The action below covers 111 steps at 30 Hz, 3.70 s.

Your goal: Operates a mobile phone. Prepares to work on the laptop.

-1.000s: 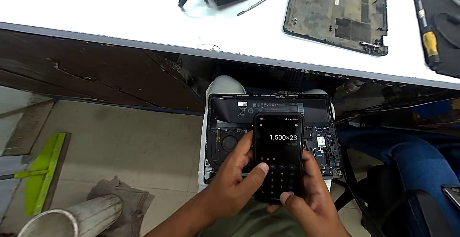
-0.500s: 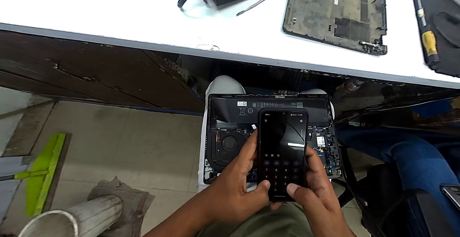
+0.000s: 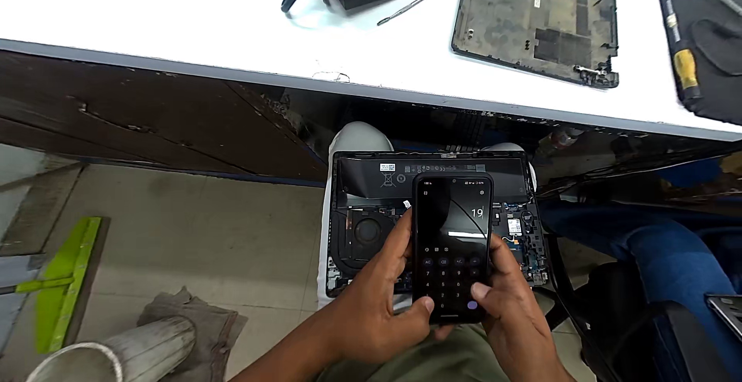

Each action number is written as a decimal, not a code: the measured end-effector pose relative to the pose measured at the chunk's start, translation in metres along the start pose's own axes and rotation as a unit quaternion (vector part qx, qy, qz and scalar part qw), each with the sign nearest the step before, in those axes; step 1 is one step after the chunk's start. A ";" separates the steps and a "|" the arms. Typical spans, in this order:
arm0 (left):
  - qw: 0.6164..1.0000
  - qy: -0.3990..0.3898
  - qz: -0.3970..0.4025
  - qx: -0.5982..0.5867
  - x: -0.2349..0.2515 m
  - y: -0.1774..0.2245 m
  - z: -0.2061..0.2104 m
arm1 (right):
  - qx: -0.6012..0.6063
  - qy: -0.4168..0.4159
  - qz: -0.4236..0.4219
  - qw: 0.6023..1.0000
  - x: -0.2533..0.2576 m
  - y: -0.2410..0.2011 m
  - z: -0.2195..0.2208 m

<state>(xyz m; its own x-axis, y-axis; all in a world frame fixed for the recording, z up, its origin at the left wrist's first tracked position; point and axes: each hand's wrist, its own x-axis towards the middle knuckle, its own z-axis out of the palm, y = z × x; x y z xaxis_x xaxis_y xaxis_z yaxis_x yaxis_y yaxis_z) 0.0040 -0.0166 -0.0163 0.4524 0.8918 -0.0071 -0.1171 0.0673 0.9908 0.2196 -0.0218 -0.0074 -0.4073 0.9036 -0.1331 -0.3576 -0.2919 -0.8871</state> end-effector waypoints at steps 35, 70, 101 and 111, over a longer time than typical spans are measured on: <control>0.998 0.056 -0.012 -0.036 0.000 -0.007 0.006 | -0.019 0.005 0.027 0.999 0.001 0.002 -0.001; 0.999 0.042 -0.002 -0.017 0.000 -0.006 0.000 | -0.086 -0.072 0.007 0.994 0.002 0.005 -0.004; 1.000 0.012 0.020 0.016 0.003 -0.008 0.004 | -0.010 0.018 0.023 1.000 0.003 0.001 -0.003; 1.000 0.013 0.016 0.018 0.002 -0.007 0.005 | -0.005 0.025 0.003 1.000 0.003 0.003 -0.001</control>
<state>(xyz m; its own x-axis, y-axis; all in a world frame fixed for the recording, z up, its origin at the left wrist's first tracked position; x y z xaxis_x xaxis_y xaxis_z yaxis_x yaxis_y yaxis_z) 0.0102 -0.0175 -0.0231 0.4251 0.9049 0.0219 -0.1001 0.0229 0.9947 0.2178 -0.0194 -0.0112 -0.3671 0.9164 -0.1595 -0.3475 -0.2941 -0.8904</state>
